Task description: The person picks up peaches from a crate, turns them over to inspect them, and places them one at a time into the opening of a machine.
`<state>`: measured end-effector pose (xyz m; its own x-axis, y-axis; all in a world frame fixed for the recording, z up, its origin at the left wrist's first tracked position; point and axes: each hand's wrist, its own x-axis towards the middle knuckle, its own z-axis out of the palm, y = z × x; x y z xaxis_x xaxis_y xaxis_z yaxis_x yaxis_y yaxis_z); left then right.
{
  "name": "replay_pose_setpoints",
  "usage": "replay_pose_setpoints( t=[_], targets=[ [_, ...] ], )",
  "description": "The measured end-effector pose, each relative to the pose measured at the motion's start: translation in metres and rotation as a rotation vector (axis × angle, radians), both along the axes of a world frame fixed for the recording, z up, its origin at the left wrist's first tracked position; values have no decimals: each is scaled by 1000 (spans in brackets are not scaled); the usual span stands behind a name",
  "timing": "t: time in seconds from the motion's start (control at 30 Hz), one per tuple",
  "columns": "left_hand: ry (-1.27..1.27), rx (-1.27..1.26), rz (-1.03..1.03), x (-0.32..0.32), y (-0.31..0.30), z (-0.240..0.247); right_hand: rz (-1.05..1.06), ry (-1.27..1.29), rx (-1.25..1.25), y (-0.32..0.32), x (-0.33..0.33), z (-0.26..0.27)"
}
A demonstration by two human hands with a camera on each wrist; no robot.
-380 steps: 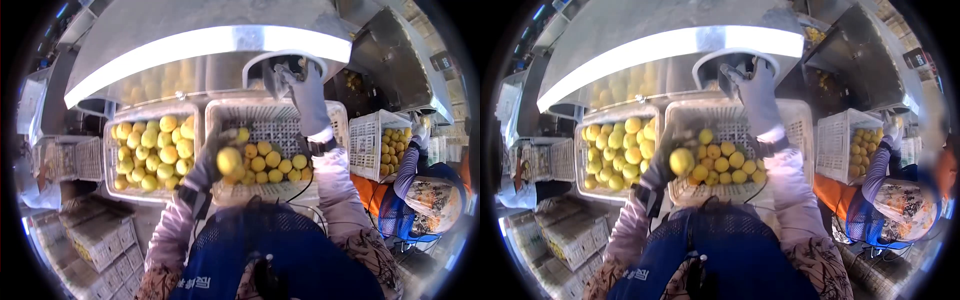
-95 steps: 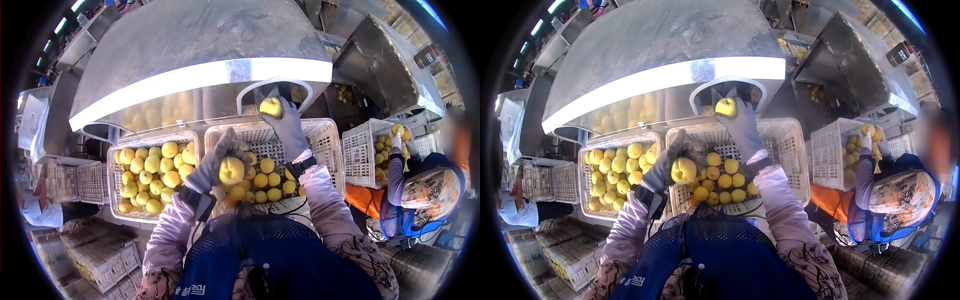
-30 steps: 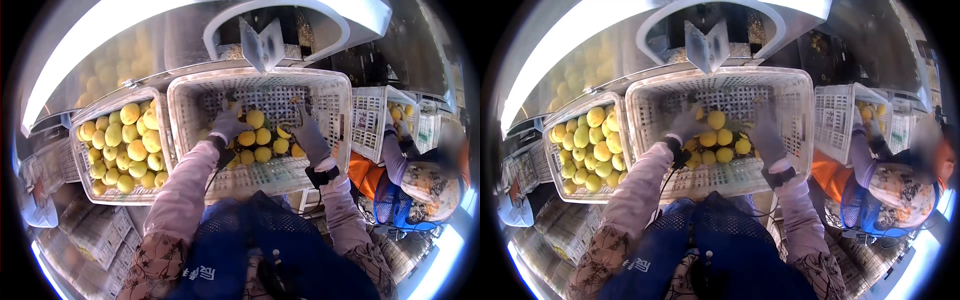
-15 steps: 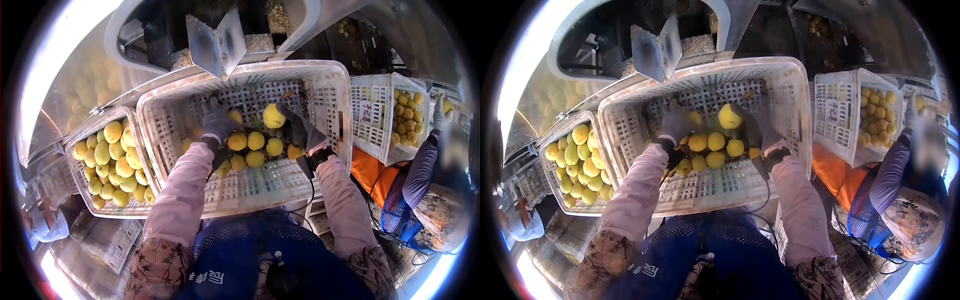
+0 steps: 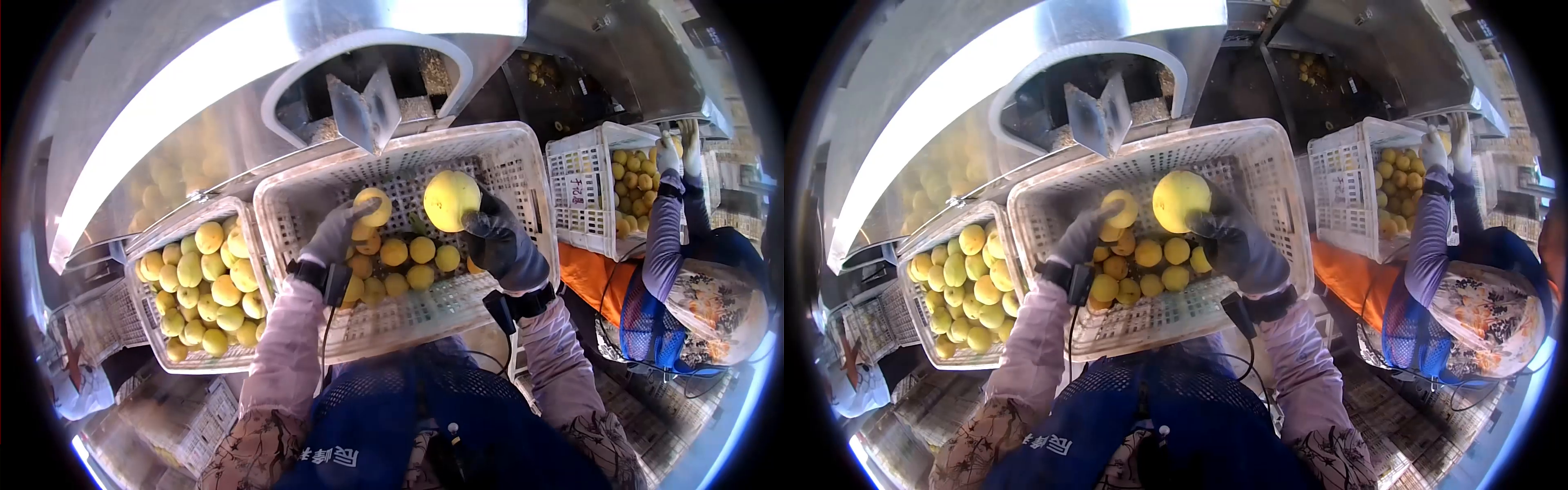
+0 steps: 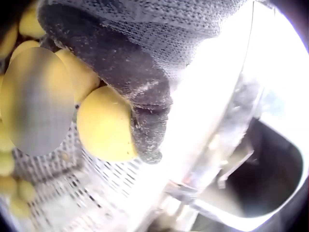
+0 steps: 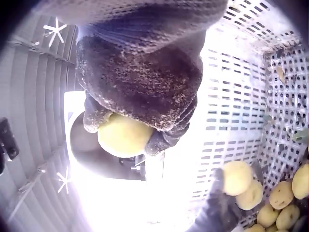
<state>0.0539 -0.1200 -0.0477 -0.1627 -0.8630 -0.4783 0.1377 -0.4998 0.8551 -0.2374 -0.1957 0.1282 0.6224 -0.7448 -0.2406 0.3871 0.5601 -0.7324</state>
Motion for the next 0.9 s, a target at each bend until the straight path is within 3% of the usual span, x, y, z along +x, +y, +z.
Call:
replay_pose_setpoints(
  t=[0.03,0.07,0.13,0.2,0.27,0.3,0.33,0.37,0.4,0.43,0.47,0.5,0.53,0.6,0.63,0.73,0.8,0.83,0.87,0.9],
  targets=[
    [-174,-431,-124,8,10,12,67,52,-74,0,1,1],
    [-186,-446,-126,10,21,23,133,104,-151,1,2,4],
    [734,57,306,-9,29,135,133,115,-94,9,13,25],
    [760,-37,281,-7,42,173,52,268,-360,19,33,37],
    [935,-99,271,-2,55,195,100,310,-457,27,51,46],
    [566,-454,228,-7,64,199,61,352,-483,36,63,49],
    [555,-471,232,-1,66,204,19,395,-510,41,72,52],
    [702,-271,293,3,68,209,41,320,-303,42,70,45],
    [845,-65,351,7,71,213,48,313,-314,43,68,54],
    [886,-32,397,11,72,214,95,327,-292,43,67,69],
    [883,-47,400,14,73,216,142,342,-270,42,68,78],
    [844,-69,394,16,72,226,152,514,-595,41,71,82],
    [805,-87,389,17,72,235,154,509,-602,39,73,82],
    [746,-143,364,16,66,251,247,656,-892,30,78,82],
    [691,-191,342,16,64,255,225,699,-808,37,85,106],
    [722,-190,355,19,62,249,216,625,-730,30,90,114],
    [748,-196,364,23,61,242,-4,619,-840,19,103,104],
    [773,-188,380,23,62,240,-112,601,-777,11,109,103],
    [778,-135,420,23,66,240,-188,819,-917,0,115,104],
    [522,-222,359,23,72,229,-186,874,-929,-18,121,82]
  ],
)
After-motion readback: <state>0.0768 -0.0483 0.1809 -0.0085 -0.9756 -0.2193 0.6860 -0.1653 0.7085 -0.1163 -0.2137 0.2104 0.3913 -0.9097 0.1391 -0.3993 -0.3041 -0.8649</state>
